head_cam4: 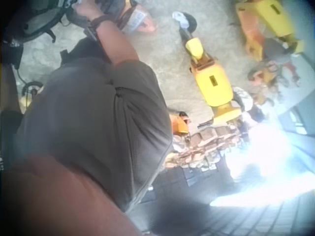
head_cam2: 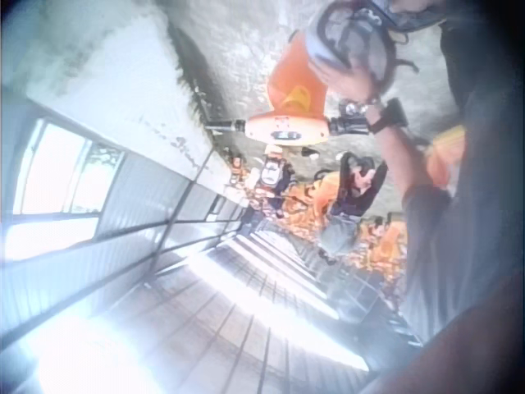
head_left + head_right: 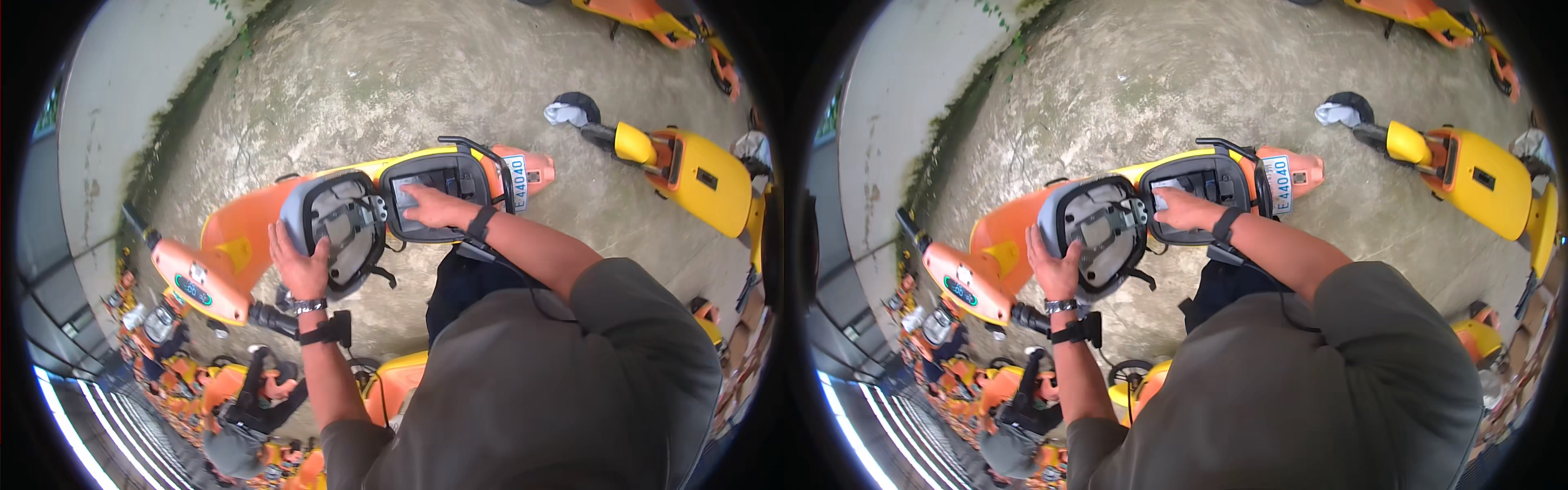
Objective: The person fits a silver cover over the seat of a scooter, tucks the edges into the frame by hand, and secures the seat assembly.
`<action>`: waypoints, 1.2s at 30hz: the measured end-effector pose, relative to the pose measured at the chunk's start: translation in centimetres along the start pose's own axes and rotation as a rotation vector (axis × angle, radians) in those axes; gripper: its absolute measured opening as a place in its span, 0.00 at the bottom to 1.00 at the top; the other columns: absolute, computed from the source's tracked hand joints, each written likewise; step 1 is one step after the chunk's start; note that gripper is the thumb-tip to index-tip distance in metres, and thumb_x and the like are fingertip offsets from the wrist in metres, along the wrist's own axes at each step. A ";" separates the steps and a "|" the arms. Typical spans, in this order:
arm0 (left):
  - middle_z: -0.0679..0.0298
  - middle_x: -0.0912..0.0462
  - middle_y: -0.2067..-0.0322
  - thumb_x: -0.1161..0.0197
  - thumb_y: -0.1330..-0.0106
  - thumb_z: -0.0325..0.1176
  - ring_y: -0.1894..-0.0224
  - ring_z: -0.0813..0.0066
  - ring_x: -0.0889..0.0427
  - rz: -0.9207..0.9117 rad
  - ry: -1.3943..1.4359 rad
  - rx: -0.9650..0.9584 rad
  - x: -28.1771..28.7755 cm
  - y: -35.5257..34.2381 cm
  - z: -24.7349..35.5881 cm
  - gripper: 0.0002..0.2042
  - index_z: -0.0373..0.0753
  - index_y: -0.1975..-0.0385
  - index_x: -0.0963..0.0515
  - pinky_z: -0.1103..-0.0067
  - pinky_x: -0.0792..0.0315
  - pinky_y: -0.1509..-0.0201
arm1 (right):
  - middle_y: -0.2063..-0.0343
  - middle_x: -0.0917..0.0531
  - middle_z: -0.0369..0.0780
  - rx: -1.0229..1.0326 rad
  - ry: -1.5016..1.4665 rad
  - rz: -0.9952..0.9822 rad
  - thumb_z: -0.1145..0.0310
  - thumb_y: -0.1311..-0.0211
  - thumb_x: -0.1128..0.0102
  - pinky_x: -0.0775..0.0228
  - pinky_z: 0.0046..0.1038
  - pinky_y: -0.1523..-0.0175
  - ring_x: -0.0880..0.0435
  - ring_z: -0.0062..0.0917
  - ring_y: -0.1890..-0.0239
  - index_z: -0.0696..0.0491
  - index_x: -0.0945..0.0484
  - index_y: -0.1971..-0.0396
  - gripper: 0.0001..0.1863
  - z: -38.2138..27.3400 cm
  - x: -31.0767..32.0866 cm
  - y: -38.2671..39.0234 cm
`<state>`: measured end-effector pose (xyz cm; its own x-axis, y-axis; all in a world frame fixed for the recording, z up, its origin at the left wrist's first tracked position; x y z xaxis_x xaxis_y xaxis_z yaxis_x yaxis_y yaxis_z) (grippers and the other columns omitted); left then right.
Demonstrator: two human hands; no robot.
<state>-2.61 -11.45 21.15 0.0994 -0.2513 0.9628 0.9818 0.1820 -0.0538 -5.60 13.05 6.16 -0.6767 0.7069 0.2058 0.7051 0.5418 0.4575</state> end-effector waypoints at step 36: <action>0.46 0.31 0.43 0.44 0.44 0.19 0.40 0.53 0.31 -0.295 0.315 -0.052 -0.9 -5.6 -0.4 0.22 0.27 0.47 0.31 0.67 0.40 0.36 | 0.73 0.18 0.48 0.297 0.411 0.104 0.71 0.54 0.44 0.27 0.41 0.59 0.18 0.44 0.65 0.54 0.18 0.73 0.08 3.1 -2.6 -18.3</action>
<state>-8.10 -12.63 20.49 -0.1496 -0.5647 0.8116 0.9817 0.0132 0.1902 -16.09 2.70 -5.41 -0.5852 0.5591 0.5874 0.7625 0.6259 0.1639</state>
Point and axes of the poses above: each hand's wrist, its own y-axis away from the middle knuckle, its own x-axis out of the back of the hand, z = x × y, the point moved 4 cm from there along -y, towards the middle knuckle
